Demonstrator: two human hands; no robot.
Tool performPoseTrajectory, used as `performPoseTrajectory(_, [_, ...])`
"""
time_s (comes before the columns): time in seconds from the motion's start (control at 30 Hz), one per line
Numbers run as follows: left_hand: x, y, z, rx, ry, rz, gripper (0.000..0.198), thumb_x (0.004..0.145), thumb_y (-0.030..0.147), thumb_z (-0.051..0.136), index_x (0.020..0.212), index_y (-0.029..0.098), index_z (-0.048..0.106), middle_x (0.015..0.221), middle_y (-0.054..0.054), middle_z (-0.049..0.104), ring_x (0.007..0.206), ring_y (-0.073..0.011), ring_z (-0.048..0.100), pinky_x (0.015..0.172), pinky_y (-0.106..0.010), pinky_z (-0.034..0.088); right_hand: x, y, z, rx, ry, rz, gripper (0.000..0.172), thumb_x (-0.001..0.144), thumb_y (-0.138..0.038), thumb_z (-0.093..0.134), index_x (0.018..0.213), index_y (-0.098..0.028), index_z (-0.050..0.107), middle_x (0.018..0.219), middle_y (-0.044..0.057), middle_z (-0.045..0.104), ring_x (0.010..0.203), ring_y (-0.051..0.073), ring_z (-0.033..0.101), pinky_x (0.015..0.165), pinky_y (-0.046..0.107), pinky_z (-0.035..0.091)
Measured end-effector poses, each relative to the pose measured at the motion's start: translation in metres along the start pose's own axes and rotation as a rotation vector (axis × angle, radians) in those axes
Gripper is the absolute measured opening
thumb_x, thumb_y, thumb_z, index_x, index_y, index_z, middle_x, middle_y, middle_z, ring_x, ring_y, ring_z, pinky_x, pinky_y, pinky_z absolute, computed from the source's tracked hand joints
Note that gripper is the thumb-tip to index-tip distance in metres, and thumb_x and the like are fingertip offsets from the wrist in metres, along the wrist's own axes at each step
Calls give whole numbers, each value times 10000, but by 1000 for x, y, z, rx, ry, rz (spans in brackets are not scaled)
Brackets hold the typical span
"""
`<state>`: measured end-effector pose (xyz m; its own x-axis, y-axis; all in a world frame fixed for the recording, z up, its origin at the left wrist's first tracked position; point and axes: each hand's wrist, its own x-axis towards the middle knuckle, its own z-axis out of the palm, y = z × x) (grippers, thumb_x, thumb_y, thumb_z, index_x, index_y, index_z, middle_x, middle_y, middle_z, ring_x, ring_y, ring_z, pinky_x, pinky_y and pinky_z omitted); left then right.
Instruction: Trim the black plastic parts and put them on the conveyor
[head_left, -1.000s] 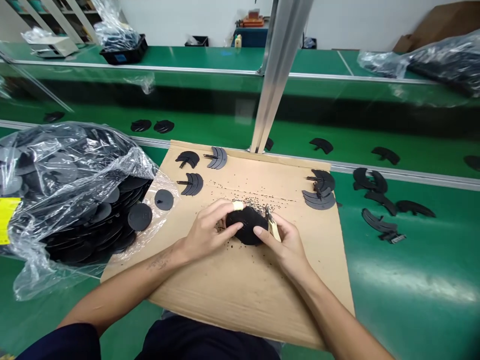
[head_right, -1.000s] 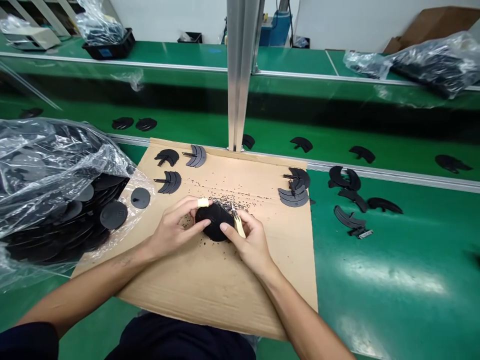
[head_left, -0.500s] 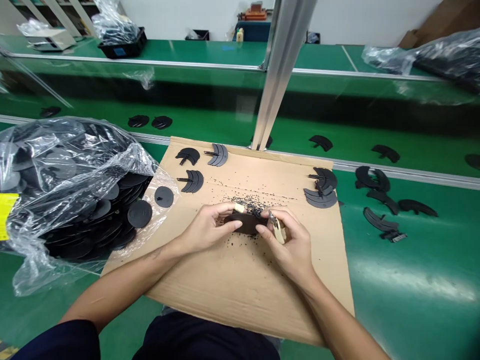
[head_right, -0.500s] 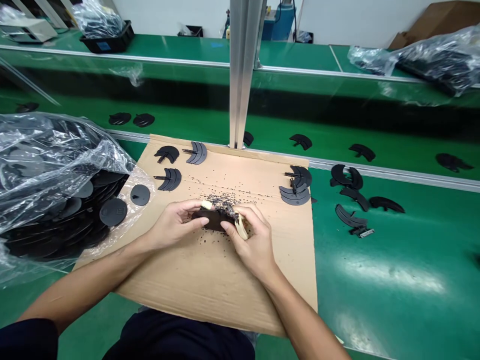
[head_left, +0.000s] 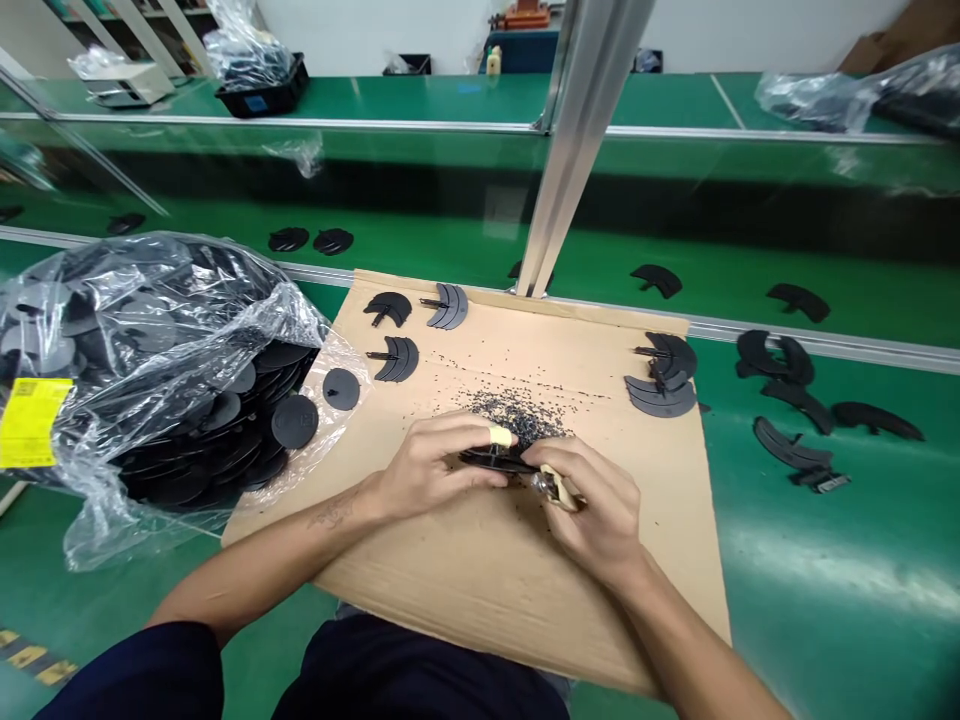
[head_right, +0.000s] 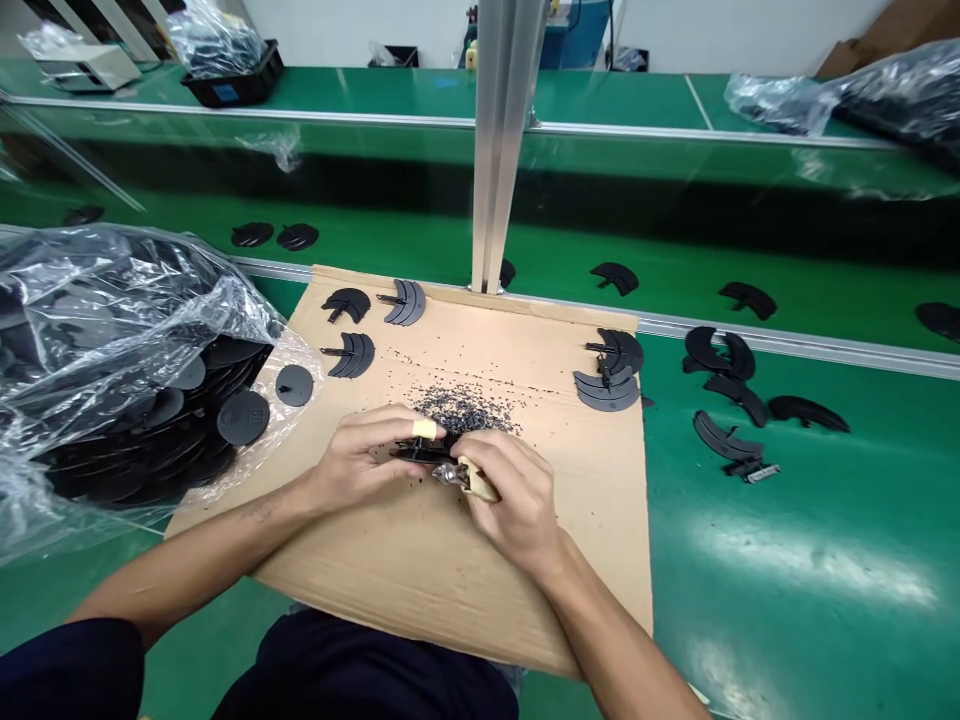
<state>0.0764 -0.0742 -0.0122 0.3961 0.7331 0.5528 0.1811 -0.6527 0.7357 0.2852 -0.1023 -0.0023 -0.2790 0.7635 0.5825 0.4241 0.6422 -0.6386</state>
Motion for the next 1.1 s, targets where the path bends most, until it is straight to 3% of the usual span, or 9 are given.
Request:
performPoseTrajectory(0.23, [2, 3, -1, 119, 28, 111, 234, 988, 299, 592, 1165, 174, 679, 886, -71, 749, 767, -160, 674, 685, -322, 567, 0, 3, 1, 11, -54, -24, 277, 866, -70, 591, 1080, -229, 663, 961, 89, 724, 839, 201, 709, 711, 337, 591])
performPoseTrajectory(0.5, [2, 8, -5, 144, 30, 107, 189, 948, 302, 660, 1107, 207, 696, 802, -28, 732, 713, -149, 665, 658, -301, 546, -2, 1, 4, 48, -76, 13, 217, 887, -84, 584, 1029, -223, 670, 917, 77, 724, 800, 193, 702, 696, 327, 575])
performPoseTrajectory(0.67, [3, 6, -5, -23, -62, -9, 307, 907, 393, 703, 1135, 190, 680, 965, -77, 748, 906, -195, 703, 809, -357, 586, 0, -1, 5, 139, -12, 87, 153, 897, -123, 600, 979, -225, 680, 897, 72, 721, 800, 194, 697, 694, 329, 572])
performPoseTrajectory(0.8, [2, 6, -7, -126, -36, -211, 213, 910, 304, 705, 1069, 165, 670, 921, -68, 747, 807, -160, 709, 713, -275, 585, 7, -3, 1, 203, -35, 176, 82, 895, -184, 649, 963, -229, 654, 890, 54, 701, 792, 188, 669, 689, 331, 560])
performPoseTrajectory(0.9, [4, 4, -10, -107, 8, -145, 170, 881, 275, 739, 997, 157, 699, 890, -65, 739, 812, -158, 696, 734, -280, 576, 10, -1, -3, 142, -48, 189, 125, 904, -164, 621, 1011, -228, 638, 929, 54, 689, 839, 190, 665, 719, 336, 551])
performPoseTrajectory(1.1, [7, 1, -14, -75, -1, -65, 171, 890, 247, 730, 1041, 169, 734, 922, -80, 745, 862, -163, 691, 770, -307, 587, 5, 10, -1, -152, -127, 21, 211, 900, -113, 564, 1085, -198, 621, 949, 95, 685, 868, 228, 644, 727, 372, 523])
